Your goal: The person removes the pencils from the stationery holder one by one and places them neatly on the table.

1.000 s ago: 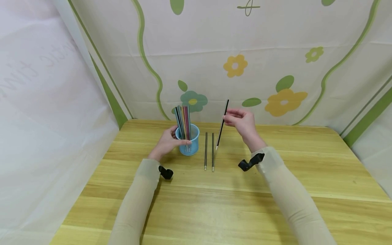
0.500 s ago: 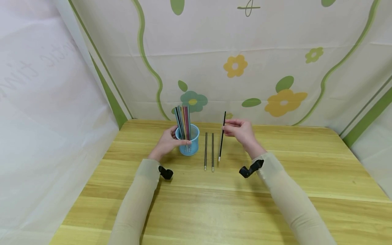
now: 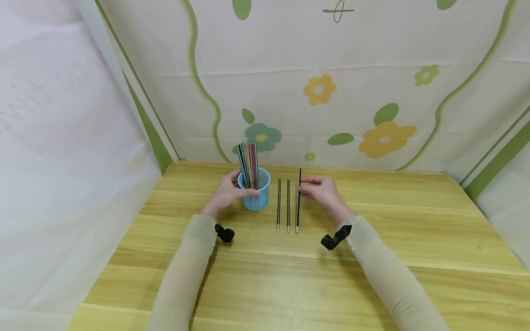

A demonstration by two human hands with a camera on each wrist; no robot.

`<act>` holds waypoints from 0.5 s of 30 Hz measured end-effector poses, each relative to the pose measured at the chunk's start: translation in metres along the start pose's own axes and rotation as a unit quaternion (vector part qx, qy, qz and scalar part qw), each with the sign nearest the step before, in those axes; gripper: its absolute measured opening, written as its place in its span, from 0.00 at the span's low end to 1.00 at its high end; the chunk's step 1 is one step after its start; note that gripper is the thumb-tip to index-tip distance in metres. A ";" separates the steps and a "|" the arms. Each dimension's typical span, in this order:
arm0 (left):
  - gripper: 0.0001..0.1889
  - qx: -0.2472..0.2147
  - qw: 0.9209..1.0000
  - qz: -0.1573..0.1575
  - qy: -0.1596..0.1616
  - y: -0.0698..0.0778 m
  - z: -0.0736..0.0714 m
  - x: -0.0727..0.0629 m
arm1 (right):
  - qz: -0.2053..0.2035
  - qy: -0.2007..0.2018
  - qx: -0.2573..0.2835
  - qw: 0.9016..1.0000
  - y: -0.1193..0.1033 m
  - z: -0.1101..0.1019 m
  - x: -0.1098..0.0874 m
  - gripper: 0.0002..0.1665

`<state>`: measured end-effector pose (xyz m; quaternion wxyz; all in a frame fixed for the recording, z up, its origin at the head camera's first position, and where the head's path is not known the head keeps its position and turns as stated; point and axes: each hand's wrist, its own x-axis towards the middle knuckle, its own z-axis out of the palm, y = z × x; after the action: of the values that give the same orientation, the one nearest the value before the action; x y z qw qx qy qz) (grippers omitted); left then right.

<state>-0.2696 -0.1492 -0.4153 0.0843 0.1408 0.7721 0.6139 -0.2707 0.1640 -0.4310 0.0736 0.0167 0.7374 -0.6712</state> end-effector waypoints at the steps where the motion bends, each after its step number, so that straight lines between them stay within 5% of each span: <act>1: 0.46 0.001 1.000 0.002 0.002 -0.005 0.000 0.002 | 0.001 0.000 -0.001 1.000 0.002 0.000 0.000 0.25; 4: 0.47 0.005 1.000 0.009 0.006 -0.019 -0.001 0.009 | 0.005 -0.002 -0.001 1.000 0.006 0.000 0.001 0.26; 7: 0.47 0.003 1.000 -0.001 0.003 -0.016 -0.002 0.009 | 0.016 -0.002 -0.002 1.000 0.011 -0.001 0.002 0.26; 15: 0.45 0.003 1.000 -0.003 -0.006 0.013 0.001 -0.007 | 0.030 0.005 -0.009 1.000 0.018 0.002 0.006 0.24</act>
<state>-0.2616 -0.1477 -0.4029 0.0902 0.1426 0.7736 0.6108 -0.2746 0.1636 -0.4499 0.0898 0.0415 0.7428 -0.6622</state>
